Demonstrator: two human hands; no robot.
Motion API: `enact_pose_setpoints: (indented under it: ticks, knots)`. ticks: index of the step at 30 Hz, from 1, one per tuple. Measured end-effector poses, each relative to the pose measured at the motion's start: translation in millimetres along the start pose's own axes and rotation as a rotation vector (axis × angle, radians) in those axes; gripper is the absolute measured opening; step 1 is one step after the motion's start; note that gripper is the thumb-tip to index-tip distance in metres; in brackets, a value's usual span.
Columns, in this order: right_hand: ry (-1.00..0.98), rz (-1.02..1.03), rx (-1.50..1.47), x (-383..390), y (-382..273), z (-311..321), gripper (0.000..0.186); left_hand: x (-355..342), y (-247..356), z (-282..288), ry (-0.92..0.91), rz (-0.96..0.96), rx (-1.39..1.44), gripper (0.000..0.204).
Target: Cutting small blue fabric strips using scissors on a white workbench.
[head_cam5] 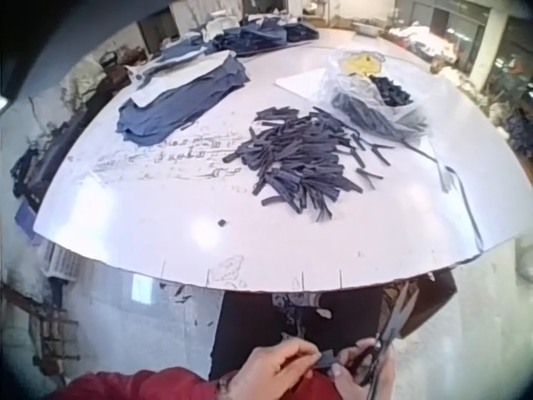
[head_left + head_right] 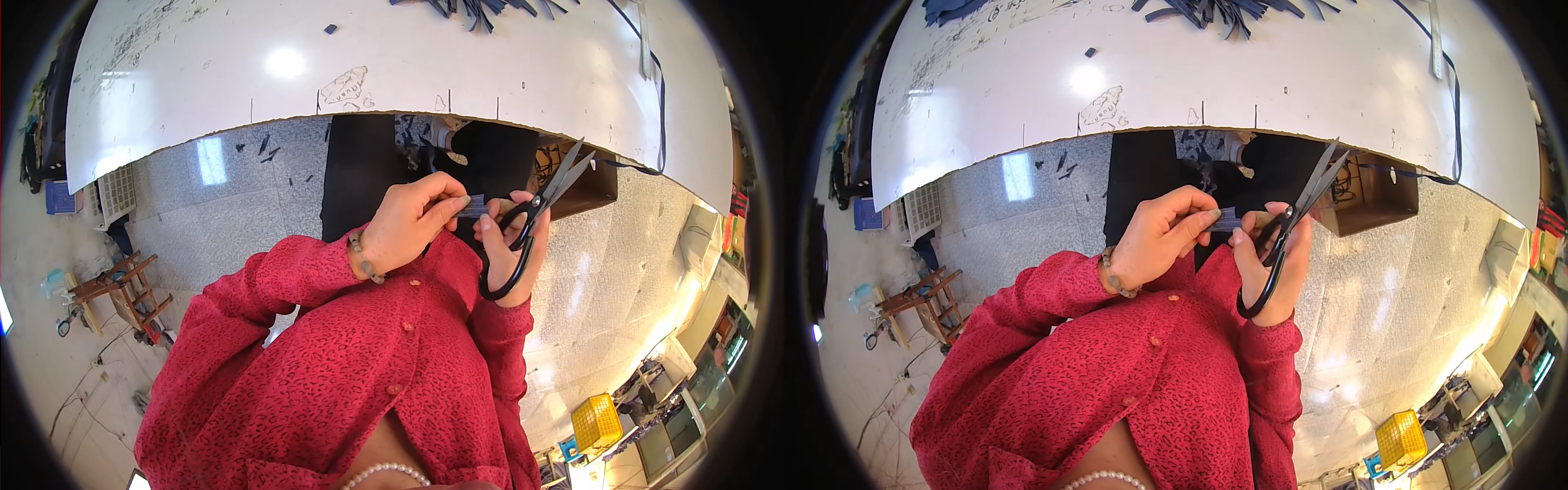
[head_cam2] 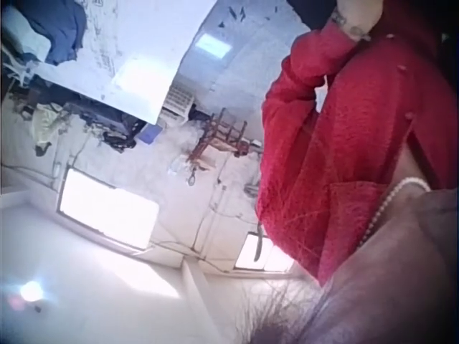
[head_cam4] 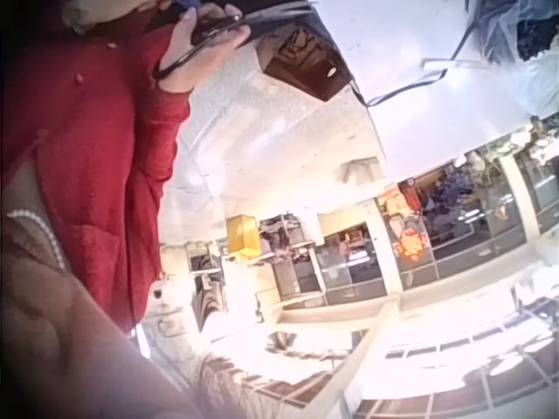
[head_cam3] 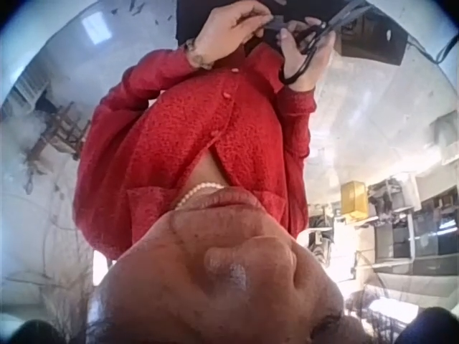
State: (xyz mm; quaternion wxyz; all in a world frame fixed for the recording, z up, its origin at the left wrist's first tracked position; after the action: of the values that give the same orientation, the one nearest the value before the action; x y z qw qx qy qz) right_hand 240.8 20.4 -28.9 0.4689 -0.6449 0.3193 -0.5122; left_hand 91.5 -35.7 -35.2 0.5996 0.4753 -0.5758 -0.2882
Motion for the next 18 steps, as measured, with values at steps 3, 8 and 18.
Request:
enact_pose_setpoints:
  ticks: [3,8,18]
  knots:
    - [-0.036,0.078,0.083,-1,0,0,0.048,-2,-2,1,-0.016,0.107,0.137,0.012]
    - [-0.182,0.211,0.102,4,-7,-2,0.048,-6,-7,5,-0.051,0.116,0.214,0.013]
    - [-0.141,0.273,0.196,0,-11,-9,0.048,2,6,6,-0.136,-0.019,0.034,0.016]
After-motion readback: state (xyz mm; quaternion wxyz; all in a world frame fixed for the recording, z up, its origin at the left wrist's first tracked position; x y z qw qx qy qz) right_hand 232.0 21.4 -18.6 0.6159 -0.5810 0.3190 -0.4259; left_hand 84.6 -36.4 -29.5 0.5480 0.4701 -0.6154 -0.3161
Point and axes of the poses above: each hand's wrist, its own x-axis away from the middle knuckle, its own z-axis out of the back of the hand, y = z × x, the point moved 1 cm from there along -x, towards the middle knuckle
